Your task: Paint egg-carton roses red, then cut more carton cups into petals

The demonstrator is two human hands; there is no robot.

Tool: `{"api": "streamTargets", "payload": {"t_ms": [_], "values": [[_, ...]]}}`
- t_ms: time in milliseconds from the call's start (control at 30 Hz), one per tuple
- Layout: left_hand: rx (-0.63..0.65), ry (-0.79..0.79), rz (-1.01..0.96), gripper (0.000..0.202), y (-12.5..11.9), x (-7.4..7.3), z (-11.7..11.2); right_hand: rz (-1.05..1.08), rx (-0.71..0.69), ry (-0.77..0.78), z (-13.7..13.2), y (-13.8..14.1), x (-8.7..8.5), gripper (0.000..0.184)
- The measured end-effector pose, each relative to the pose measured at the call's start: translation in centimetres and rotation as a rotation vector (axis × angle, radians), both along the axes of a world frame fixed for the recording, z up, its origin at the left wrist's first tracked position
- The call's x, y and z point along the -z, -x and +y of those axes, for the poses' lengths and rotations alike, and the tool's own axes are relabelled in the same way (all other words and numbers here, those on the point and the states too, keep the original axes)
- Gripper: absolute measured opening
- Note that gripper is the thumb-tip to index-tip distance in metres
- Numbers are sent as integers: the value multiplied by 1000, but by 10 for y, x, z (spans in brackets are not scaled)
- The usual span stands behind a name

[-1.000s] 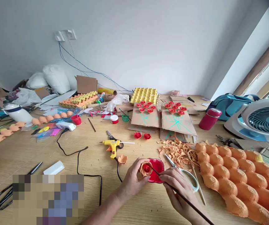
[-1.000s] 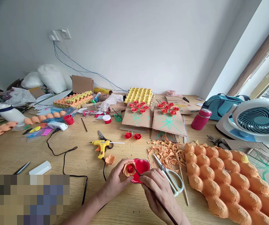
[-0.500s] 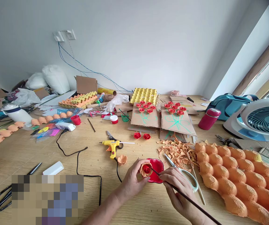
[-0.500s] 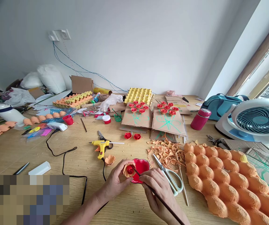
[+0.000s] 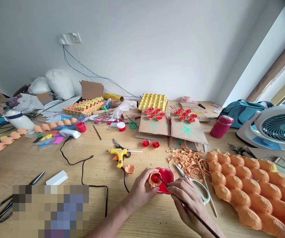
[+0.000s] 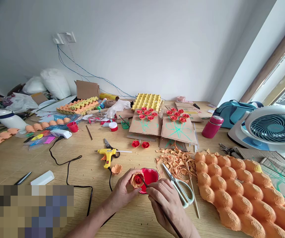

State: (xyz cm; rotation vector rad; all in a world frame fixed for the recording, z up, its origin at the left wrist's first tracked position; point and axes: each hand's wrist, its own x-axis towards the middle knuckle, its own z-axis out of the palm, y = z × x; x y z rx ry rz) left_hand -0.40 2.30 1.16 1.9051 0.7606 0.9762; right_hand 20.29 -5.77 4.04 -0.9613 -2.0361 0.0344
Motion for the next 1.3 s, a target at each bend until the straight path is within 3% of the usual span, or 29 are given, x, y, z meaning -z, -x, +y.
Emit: {"api": "streamTargets", "payload": {"t_ms": [233,533,1300], "values": [[-9,-16,-18,44,-1,-5,-1,38,72,-76,-1,-4,2,31],[-39,-11,-20,41,0,-1,0,13,38,-57,1,7,-9,29],[-112,-15,-9,46,-1,4,1,-23,52,-107,-3,9,-10,37]]}}
